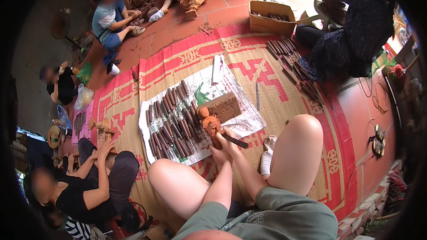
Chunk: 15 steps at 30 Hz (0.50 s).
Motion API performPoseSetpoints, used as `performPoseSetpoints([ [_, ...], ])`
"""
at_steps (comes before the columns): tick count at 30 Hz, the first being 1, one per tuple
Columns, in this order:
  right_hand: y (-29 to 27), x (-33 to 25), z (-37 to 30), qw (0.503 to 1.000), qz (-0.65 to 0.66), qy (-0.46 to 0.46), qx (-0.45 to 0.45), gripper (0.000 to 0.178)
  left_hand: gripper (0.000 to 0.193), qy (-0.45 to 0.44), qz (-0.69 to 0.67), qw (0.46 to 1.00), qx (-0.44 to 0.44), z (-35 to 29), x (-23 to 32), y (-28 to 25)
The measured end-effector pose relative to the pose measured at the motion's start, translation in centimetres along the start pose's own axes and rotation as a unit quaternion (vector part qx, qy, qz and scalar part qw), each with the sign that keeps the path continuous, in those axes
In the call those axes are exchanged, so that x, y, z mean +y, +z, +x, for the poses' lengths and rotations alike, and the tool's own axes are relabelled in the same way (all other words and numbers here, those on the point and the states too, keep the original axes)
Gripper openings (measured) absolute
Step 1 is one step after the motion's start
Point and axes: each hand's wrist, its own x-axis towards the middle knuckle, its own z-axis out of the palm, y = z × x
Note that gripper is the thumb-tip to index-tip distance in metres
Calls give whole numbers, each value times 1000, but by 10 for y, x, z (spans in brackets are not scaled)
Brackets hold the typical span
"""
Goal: The person sits on a mat and carves a small reddish-brown wooden figurine using a carving knife. They hold the figurine in one hand and the knife in the other, carefully shaping the wood while surrounded by other artisans.
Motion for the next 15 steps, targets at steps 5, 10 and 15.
performPoseSetpoints([
  [5,-5,-1,-7,1000,-28,-4,4,19,61,33,-39,998,35,-10,-6,3],
  [10,2,6,1,1000,0,-11,10,20,62,17,-27,999,15,-6,-3,-1],
  [15,5,11,-1,1000,-22,-5,13,22,61,17,-45,999,15,-8,-4,-4],
])
